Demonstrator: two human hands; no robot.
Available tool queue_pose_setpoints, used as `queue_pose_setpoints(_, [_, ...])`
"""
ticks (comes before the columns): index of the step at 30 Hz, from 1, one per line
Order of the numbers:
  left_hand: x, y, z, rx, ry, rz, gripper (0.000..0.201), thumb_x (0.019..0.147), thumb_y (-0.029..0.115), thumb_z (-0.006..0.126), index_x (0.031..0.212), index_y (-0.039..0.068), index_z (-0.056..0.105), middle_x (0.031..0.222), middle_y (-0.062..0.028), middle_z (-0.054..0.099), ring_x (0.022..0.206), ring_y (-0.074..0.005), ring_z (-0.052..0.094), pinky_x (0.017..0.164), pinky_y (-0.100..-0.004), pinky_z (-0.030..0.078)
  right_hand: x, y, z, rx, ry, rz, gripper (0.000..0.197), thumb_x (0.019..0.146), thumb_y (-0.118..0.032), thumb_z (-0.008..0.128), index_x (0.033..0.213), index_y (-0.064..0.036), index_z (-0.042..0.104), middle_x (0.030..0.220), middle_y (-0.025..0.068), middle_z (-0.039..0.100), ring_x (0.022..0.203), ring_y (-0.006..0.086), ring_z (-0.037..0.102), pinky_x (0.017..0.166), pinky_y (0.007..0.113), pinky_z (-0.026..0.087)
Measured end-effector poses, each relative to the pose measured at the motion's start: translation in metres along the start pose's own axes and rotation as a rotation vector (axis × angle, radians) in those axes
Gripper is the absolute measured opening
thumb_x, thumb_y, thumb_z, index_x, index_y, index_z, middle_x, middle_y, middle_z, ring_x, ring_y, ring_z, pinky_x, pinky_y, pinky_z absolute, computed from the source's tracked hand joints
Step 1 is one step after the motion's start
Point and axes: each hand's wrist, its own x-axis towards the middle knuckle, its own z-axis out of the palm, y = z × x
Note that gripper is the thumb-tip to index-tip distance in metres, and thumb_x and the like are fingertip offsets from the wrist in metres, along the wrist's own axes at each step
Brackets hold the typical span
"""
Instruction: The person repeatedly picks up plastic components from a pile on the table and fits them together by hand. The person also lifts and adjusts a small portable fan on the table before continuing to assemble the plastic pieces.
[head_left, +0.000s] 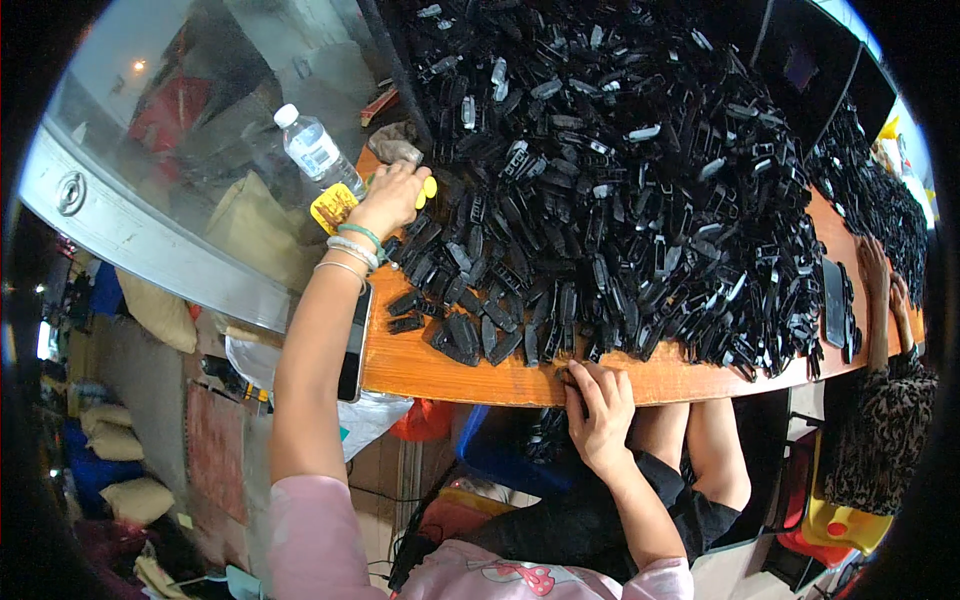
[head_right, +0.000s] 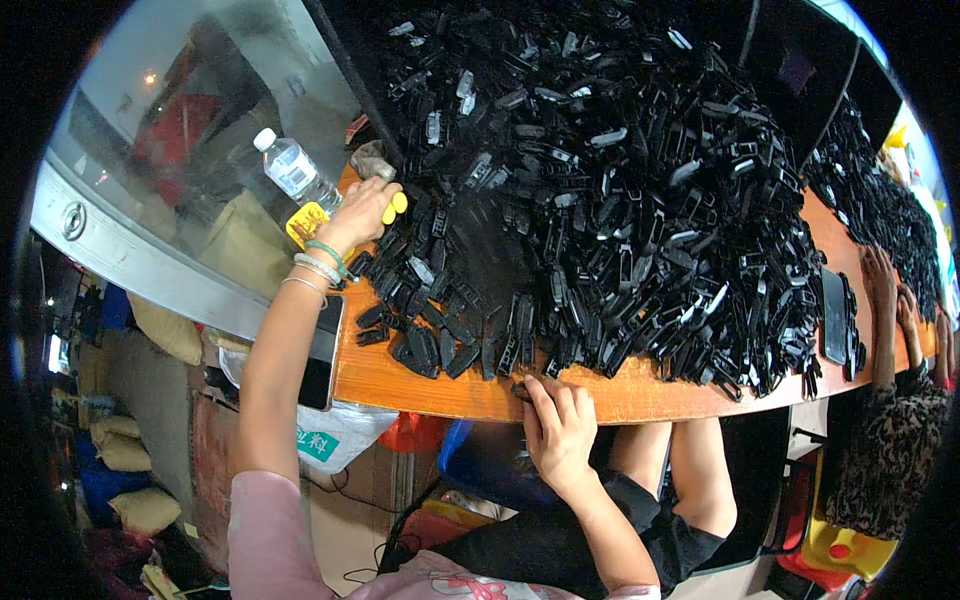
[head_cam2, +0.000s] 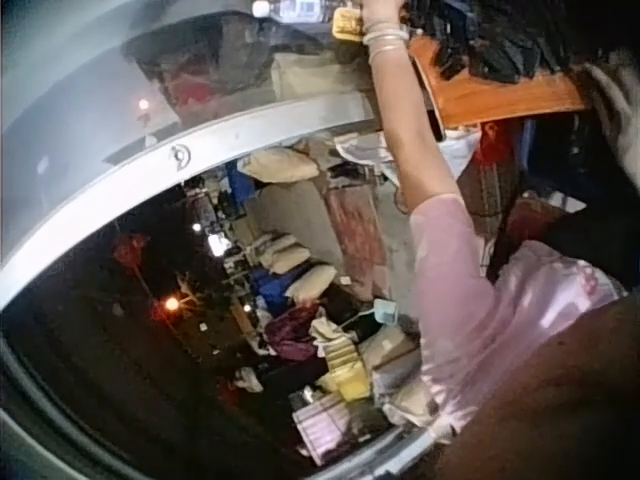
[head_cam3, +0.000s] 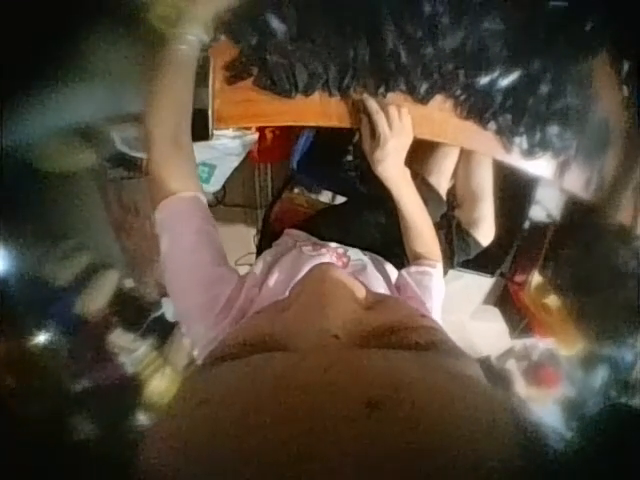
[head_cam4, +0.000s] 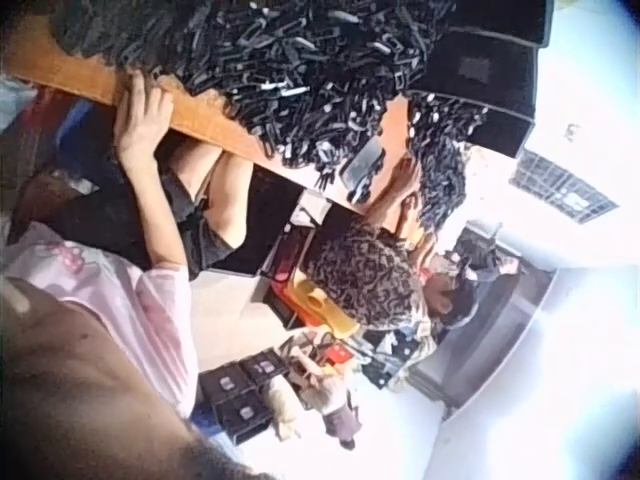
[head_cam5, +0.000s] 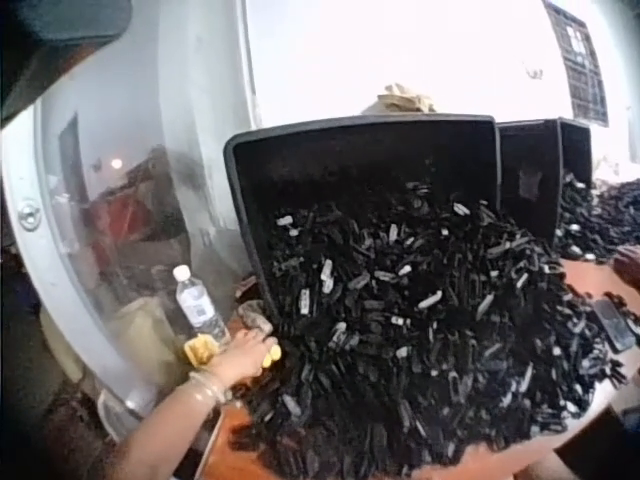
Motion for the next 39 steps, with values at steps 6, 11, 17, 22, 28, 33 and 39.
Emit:
queue_pose_setpoints(6, [-0.013,0.002,-0.026,0.063,0.257,0.235,0.06,0.066,0.002,0.066,0.124,0.005,0.048,0.112,-0.0122,0.053,0.115,-0.0275,0.047,0.108,-0.0466,0.026,0.001,0.002,-0.003,-0.018,-0.017,-0.003,0.042,0.07,0.0,0.067,0.111,-0.0018,0.058,0.099,0.0119,0.059,0.086,0.0286,0.055,0.077,0.037,0.044])
queue_pose_setpoints(11, [-0.047,-0.011,-0.064,0.379,0.597,0.39,0.065,0.062,0.008,0.068,0.124,0.007,0.048,0.104,-0.0136,0.052,0.108,-0.0294,0.049,0.108,-0.0489,0.025,0.001,0.001,-0.003,-0.012,-0.002,-0.013,0.042,0.069,0.002,0.067,0.11,-0.0011,0.058,0.098,0.0129,0.059,0.088,0.0304,0.055,0.079,0.038,0.044])
queue_pose_setpoints(17, [-0.108,-0.017,-0.043,0.303,0.382,0.457,0.038,0.071,0.012,0.058,0.109,0.006,0.056,0.097,-0.0139,0.055,0.103,-0.0302,0.051,0.104,-0.0476,0.03,-0.003,0.007,-0.001,-0.06,-0.012,-0.056,0.043,0.071,-0.002,0.067,0.113,-0.0016,0.056,0.101,0.0113,0.058,0.089,0.028,0.055,0.077,0.037,0.043])
queue_pose_setpoints(22, [-0.132,-0.024,-0.024,0.554,0.391,0.37,0.034,0.078,0.017,0.051,0.11,0.005,0.056,0.099,-0.0118,0.055,0.107,-0.0272,0.049,0.1,-0.0431,0.031,-0.002,0.007,0.002,-0.06,0.029,-0.097,0.042,0.071,-0.002,0.067,0.112,-0.0016,0.056,0.1,0.0111,0.058,0.089,0.0279,0.055,0.076,0.037,0.043])
queue_pose_setpoints(28, [-0.119,-0.025,-0.017,0.617,0.398,0.306,0.036,0.081,0.019,0.05,0.114,0.005,0.056,0.106,-0.0119,0.055,0.112,-0.0276,0.047,0.102,-0.0444,0.028,-0.007,0.005,0.002,-0.093,0.033,-0.087,0.041,0.072,-0.002,0.066,0.112,-0.0022,0.057,0.099,0.0109,0.058,0.087,0.0278,0.054,0.076,0.037,0.043])
queue_pose_setpoints(33, [-0.102,-0.023,-0.033,0.605,0.424,0.267,0.041,0.082,0.02,0.048,0.12,0.005,0.055,0.109,-0.0112,0.054,0.113,-0.0271,0.046,0.106,-0.0462,0.025,-0.006,0.007,0.002,-0.12,0.027,-0.086,0.041,0.072,-0.004,0.066,0.113,-0.0024,0.057,0.1,0.0112,0.058,0.086,0.0277,0.054,0.075,0.037,0.042])
queue_pose_setpoints(39, [-0.071,-0.023,-0.052,0.645,0.001,0.5,0.04,0.083,0.016,0.049,0.122,0.011,0.055,0.109,-0.0097,0.052,0.117,-0.0276,0.044,0.112,-0.0512,0.017,-0.006,0.008,0.006,-0.119,0.041,-0.089,0.041,0.074,-0.005,0.065,0.114,-0.0027,0.057,0.102,0.0111,0.058,0.088,0.0272,0.054,0.076,0.037,0.042])
